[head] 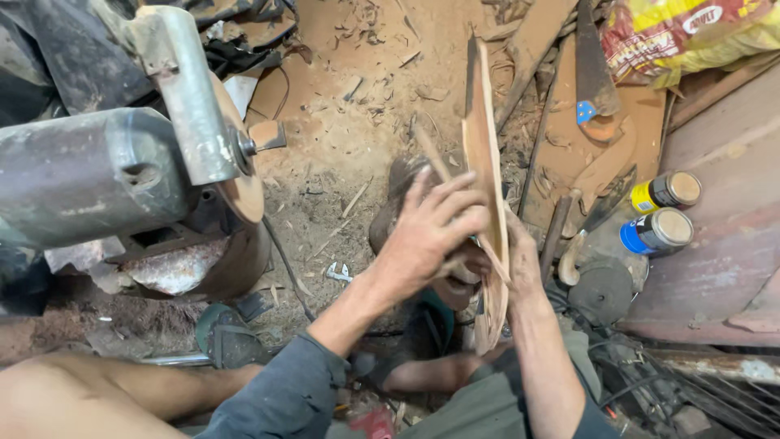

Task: The person uses a bench grinder to smooth and shape a curved wooden piece, repeatedly pressing its edges and surfaces against the rotating wheel. The person flips the piece to work on different sides and briefly compares it to another similar wooden piece.

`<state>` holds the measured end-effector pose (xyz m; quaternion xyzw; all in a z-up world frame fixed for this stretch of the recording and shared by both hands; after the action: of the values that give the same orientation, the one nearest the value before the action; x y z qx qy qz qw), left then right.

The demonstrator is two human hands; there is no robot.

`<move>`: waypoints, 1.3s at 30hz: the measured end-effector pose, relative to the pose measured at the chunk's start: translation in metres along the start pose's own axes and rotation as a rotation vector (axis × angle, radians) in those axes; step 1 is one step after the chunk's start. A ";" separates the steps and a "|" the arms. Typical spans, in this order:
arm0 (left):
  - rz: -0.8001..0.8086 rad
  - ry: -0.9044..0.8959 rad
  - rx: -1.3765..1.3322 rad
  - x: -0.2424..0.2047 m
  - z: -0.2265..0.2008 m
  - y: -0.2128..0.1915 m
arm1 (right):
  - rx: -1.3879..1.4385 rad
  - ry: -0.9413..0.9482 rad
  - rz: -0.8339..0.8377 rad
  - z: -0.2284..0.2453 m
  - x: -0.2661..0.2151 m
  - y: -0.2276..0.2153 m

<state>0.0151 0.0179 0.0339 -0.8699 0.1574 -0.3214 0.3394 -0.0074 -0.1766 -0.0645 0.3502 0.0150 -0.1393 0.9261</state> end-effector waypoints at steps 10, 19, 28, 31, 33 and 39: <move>-0.350 -0.829 -0.803 -0.025 0.082 0.020 | -0.885 -0.781 -0.016 -0.053 -0.079 0.040; -0.324 -0.857 -1.279 -0.027 0.117 0.041 | -0.995 -0.644 -0.245 -0.056 -0.020 -0.039; -0.279 -1.005 -1.596 -0.040 0.150 0.063 | -1.557 -0.432 -0.056 -0.084 -0.003 -0.062; -0.244 -1.068 -1.748 -0.042 0.163 0.079 | -0.363 0.040 0.338 -0.099 -0.039 -0.024; -0.266 -1.031 -1.764 -0.042 0.169 0.080 | -0.463 -0.112 0.581 -0.108 -0.069 0.009; 0.082 -1.414 -1.262 -0.133 0.120 0.051 | -0.439 -0.021 0.331 -0.130 -0.038 0.059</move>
<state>-0.0061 0.1052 -0.1293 -0.8797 0.0905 0.4364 -0.1657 -0.0193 -0.0395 -0.1197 0.1373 -0.0222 0.0166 0.9901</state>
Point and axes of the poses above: each hand's wrist, its own x-axis towards the middle knuckle, its own y-axis out of the palm, z = x × y, the point moved 3 cm from there along x, towards the middle knuckle, and after that the axes turned 15 degrees about -y, right-handed, at the moved point
